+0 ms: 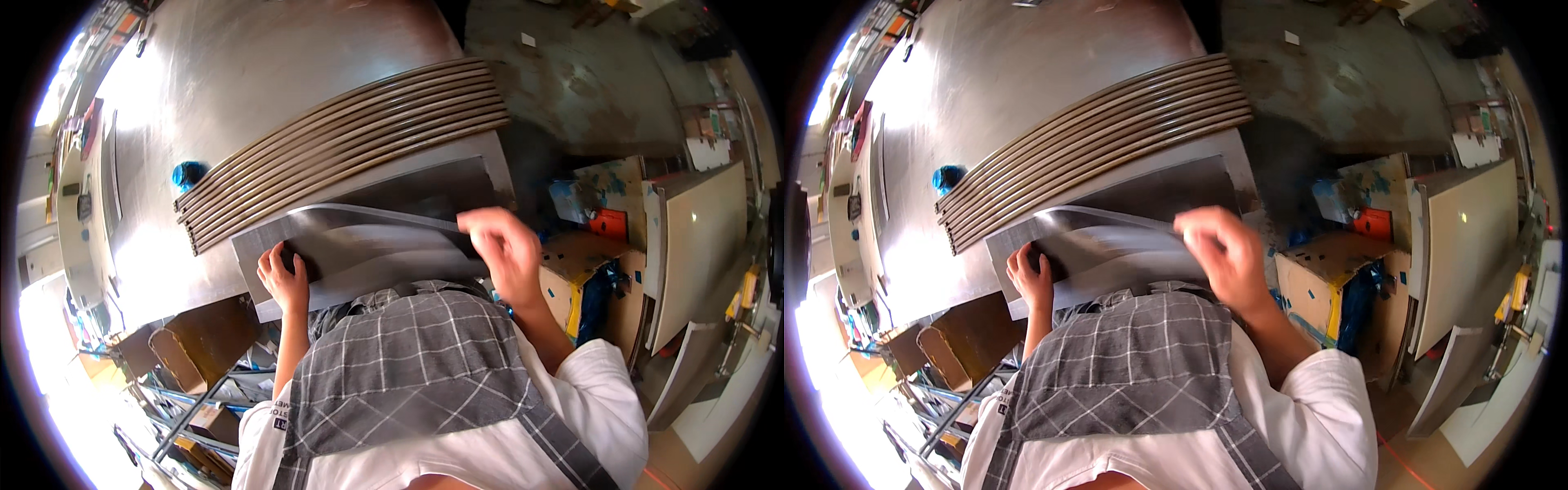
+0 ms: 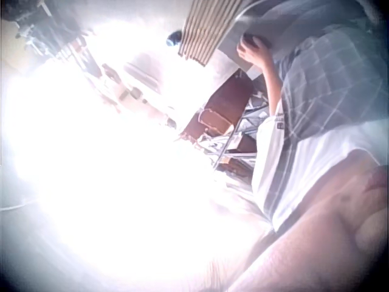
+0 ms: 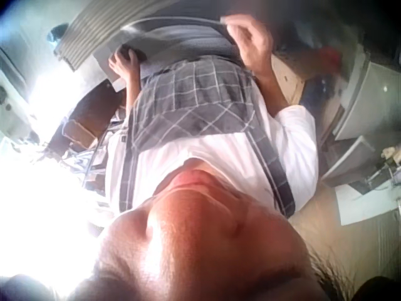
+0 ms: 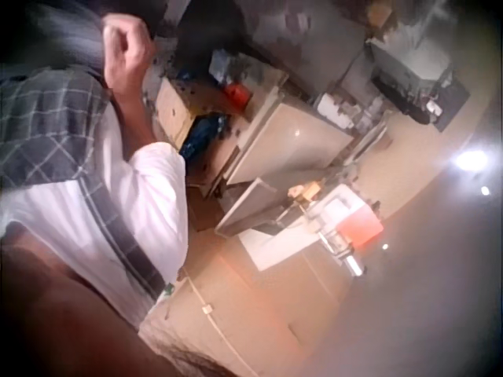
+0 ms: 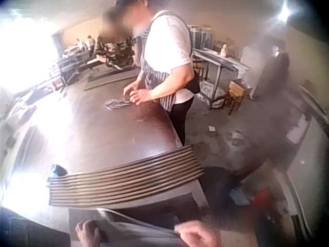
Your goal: The person gathers long wooden strips from a rack and arranges them on a large metal worktable. They use a brush to apply a substance to the strips, then place a white sheet over them and press down. Finally, they position a dark rectangular panel over the assembly.
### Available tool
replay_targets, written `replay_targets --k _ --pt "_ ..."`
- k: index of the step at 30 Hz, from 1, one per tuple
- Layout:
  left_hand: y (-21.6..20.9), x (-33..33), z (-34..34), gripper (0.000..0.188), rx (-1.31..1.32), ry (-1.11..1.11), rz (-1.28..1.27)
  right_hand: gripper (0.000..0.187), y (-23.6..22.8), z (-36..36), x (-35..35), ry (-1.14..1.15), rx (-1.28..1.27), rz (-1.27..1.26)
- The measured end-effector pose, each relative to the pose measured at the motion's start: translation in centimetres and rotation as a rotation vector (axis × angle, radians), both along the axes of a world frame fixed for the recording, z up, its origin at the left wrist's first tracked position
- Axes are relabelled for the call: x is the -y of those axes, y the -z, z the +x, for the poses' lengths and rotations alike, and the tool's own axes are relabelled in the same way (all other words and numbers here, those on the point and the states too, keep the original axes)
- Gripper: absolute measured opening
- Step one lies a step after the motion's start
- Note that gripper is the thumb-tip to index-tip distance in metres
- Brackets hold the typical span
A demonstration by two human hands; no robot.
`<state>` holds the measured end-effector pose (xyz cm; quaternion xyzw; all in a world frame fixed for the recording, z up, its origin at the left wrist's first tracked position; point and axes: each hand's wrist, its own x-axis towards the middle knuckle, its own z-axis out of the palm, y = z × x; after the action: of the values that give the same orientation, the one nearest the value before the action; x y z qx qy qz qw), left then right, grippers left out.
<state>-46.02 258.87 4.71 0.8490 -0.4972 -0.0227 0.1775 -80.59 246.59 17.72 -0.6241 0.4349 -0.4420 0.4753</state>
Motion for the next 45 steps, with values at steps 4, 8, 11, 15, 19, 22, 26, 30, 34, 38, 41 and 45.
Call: replay_targets --k 4,8,11,15,19,22,26,30,34,38,41,45 --pt "-3.0 2.3 0.5 0.053 0.035 -0.017 -0.191 0.007 -0.6 -0.6 -1.9 0.047 0.140 0.161" --pt "-5.2 6.3 3.8 0.050 0.013 0.333 -0.080 0.004 -0.1 -1.2 -1.8 -0.041 0.180 0.019" --pt "-5.1 8.4 5.2 0.032 0.049 0.517 0.060 0.005 0.1 -1.3 -1.8 -0.042 0.216 0.022" --pt "-2.1 9.2 7.6 0.023 0.040 0.606 0.114 0.008 0.4 -2.1 -0.6 -0.046 0.173 0.076" --pt "-3.2 8.1 7.0 0.020 0.112 0.524 0.189 0.005 5.6 -1.3 3.3 0.158 0.338 0.248" --pt "-4.2 11.4 5.3 0.012 0.124 0.585 0.219 0.005 10.7 -2.9 7.8 0.306 0.350 0.414" --pt "-5.2 9.7 5.1 0.011 0.088 0.413 0.407 0.009 14.1 -2.0 10.2 0.279 0.069 0.536" --pt "-6.6 8.8 4.2 0.011 0.208 0.526 0.216 0.011 14.9 -1.8 10.4 0.297 0.009 0.511" --pt "-5.2 8.4 4.0 0.011 0.193 0.477 0.355 0.011 14.4 -1.7 10.0 0.298 -0.018 0.519" --pt "-4.8 9.2 4.6 0.015 0.189 0.424 0.578 0.012 14.6 -1.3 10.3 0.292 -0.039 0.518" --pt "-6.5 8.6 4.0 0.018 0.093 0.385 0.624 0.012 14.2 -1.1 10.2 0.313 -0.015 0.496" --pt "-8.5 7.4 3.5 0.018 0.044 0.354 0.666 0.011 14.1 -1.0 10.3 0.280 0.036 0.494"
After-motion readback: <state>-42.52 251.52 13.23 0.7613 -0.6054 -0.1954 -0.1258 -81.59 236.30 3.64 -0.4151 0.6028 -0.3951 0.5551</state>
